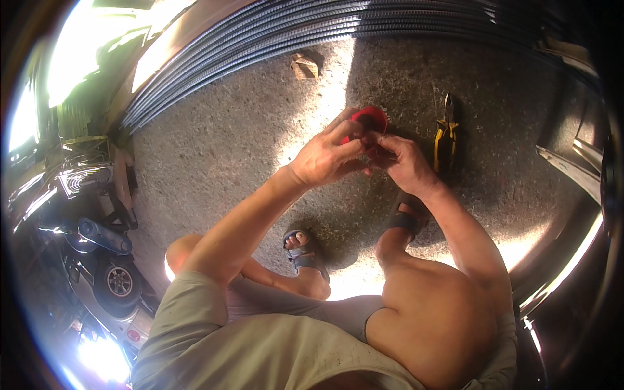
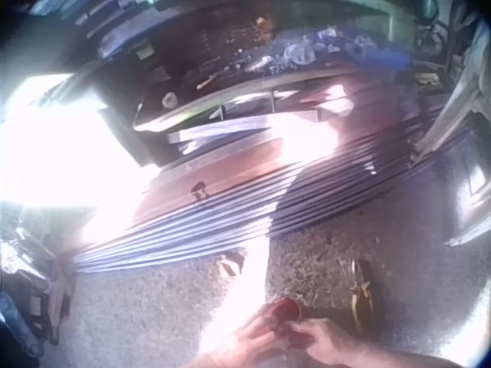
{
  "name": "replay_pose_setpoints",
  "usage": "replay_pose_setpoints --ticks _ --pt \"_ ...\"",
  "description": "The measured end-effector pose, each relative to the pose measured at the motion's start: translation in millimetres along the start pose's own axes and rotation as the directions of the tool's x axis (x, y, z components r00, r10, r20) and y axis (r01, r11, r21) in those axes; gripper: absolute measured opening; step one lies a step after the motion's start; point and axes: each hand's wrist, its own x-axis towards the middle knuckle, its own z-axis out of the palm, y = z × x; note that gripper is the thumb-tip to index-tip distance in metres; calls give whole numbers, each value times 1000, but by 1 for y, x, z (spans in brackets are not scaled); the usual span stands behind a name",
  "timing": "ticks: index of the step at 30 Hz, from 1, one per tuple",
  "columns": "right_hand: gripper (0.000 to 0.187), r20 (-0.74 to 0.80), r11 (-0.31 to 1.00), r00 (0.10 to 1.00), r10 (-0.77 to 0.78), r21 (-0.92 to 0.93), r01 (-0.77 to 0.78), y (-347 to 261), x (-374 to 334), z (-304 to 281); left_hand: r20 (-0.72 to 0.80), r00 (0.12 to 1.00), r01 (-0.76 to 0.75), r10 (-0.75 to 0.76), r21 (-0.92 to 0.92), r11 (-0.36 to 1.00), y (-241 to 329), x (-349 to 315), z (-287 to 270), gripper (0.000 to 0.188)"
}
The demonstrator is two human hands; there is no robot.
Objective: The person sits on the floor and uses pliers to manipulate a wire inside a red plastic light fixture. They repeatedly pull, twist, and cut the wire to adjust the internal connection.
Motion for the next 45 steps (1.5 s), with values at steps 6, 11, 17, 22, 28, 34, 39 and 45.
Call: replay_pose_setpoints --ticks 6,11,17,22,28,34,39,45 --pt "42 -27 991 995 -92 -104 89 2 -3 4 -10 1000 -3 3 9 1000 0 2 -1 46" --pt "38 -103 954 970 -219 -231 191 14 -7 14 -32 999 -21 21 5 1000 -3 4 -1 44" --pt "35 -182 965 956 -228 -174 197 28 -11 14 -111 994 -7 9 18 1000 -4 12 6 42" --pt "33 -198 852 881 -429 -411 323 14 14 -26 -204 979 14 15 138 990 3 60 4 41" --pt "38 -204 963 943 -263 -107 246 32 47 -65 -247 964 138 -100 139 981 -17 101 15 50" --pt "37 -257 926 895 -364 -203 318 29 46 -58 -419 886 322 -198 251 913 9 66 38 53" --pt "36 -215 917 940 -265 -357 177 16 45 -44 -363 795 484 -486 -103 869 16 44 64 52" --pt "35 -232 908 937 -262 -387 159 14 53 -45 -424 797 363 -430 -233 902 0 57 64 43"
